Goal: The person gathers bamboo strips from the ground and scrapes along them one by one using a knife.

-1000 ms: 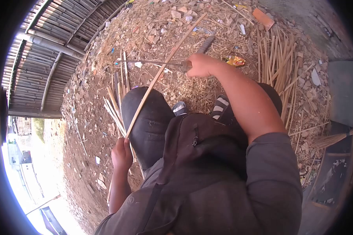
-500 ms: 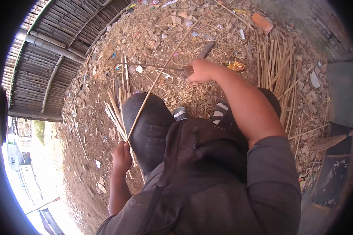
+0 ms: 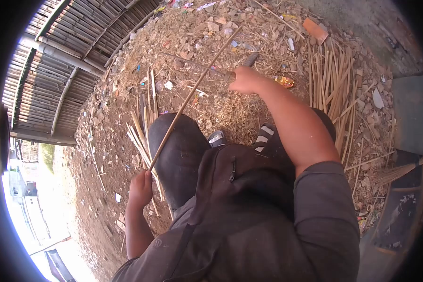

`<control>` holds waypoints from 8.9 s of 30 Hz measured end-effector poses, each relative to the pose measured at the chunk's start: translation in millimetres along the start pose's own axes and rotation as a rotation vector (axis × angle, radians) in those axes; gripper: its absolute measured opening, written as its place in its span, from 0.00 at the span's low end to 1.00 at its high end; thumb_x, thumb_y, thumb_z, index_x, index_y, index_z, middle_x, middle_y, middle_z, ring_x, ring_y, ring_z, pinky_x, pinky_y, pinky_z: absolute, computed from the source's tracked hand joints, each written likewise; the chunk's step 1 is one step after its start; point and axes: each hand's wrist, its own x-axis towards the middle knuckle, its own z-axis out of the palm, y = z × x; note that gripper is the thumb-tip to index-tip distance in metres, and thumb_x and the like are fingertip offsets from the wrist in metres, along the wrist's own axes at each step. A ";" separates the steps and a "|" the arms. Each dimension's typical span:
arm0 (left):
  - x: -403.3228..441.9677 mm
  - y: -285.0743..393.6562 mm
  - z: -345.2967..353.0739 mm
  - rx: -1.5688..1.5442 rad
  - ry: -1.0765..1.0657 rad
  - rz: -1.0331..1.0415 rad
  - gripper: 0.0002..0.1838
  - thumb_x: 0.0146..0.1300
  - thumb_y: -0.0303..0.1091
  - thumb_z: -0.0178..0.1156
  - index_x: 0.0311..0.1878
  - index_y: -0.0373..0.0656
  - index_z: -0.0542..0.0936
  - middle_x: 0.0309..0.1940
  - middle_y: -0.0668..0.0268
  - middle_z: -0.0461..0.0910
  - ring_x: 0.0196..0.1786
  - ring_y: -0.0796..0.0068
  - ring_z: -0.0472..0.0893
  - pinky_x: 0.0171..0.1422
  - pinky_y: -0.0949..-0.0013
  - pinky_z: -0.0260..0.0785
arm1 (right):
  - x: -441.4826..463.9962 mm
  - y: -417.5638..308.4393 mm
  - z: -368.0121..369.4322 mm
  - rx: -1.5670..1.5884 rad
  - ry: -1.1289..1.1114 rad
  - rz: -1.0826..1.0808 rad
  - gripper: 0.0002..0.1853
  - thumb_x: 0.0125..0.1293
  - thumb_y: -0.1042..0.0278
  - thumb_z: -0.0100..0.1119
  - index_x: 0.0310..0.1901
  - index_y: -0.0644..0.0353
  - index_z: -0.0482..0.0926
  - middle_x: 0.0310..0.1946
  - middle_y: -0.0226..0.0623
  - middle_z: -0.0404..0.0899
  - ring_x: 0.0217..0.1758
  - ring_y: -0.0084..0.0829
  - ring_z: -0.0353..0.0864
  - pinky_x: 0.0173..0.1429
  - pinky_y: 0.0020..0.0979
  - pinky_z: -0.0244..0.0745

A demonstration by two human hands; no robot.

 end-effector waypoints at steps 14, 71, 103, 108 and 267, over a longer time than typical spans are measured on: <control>0.6 -1.0 3.4 -0.057 -0.032 -0.046 0.24 0.80 0.46 0.47 0.32 0.36 0.74 0.21 0.48 0.76 0.28 0.42 0.78 0.35 0.49 0.68 | -1.3 -0.9 4.0 -0.049 0.002 -0.124 0.26 0.53 0.51 0.71 0.48 0.61 0.83 0.41 0.50 0.85 0.47 0.50 0.84 0.51 0.45 0.77; 2.1 13.1 11.7 0.091 0.087 0.049 0.23 0.80 0.45 0.47 0.31 0.38 0.71 0.20 0.45 0.75 0.27 0.36 0.76 0.31 0.43 0.65 | -35.4 -54.7 20.5 -0.274 -0.145 -0.287 0.20 0.54 0.55 0.67 0.45 0.60 0.83 0.38 0.51 0.85 0.45 0.52 0.84 0.49 0.46 0.79; 9.9 -4.0 14.1 0.053 0.027 0.040 0.26 0.80 0.48 0.45 0.30 0.36 0.71 0.20 0.47 0.75 0.27 0.38 0.77 0.32 0.45 0.66 | -15.7 -4.5 0.2 0.021 -0.209 -0.117 0.24 0.52 0.53 0.70 0.46 0.62 0.83 0.38 0.51 0.85 0.44 0.47 0.85 0.48 0.45 0.78; 9.3 8.6 5.7 0.010 -0.006 0.021 0.26 0.80 0.48 0.45 0.30 0.36 0.72 0.20 0.47 0.75 0.26 0.39 0.76 0.32 0.46 0.66 | -10.3 -5.4 11.7 -0.001 -0.021 -0.139 0.23 0.52 0.55 0.68 0.45 0.63 0.83 0.40 0.53 0.85 0.45 0.49 0.85 0.49 0.45 0.79; -17.9 -21.8 8.6 -0.047 -0.006 0.001 0.25 0.80 0.46 0.47 0.28 0.36 0.70 0.17 0.52 0.71 0.21 0.55 0.72 0.29 0.53 0.62 | -26.9 -44.3 29.9 -0.146 -0.131 -0.351 0.14 0.59 0.55 0.66 0.39 0.56 0.84 0.29 0.42 0.85 0.36 0.43 0.86 0.42 0.47 0.77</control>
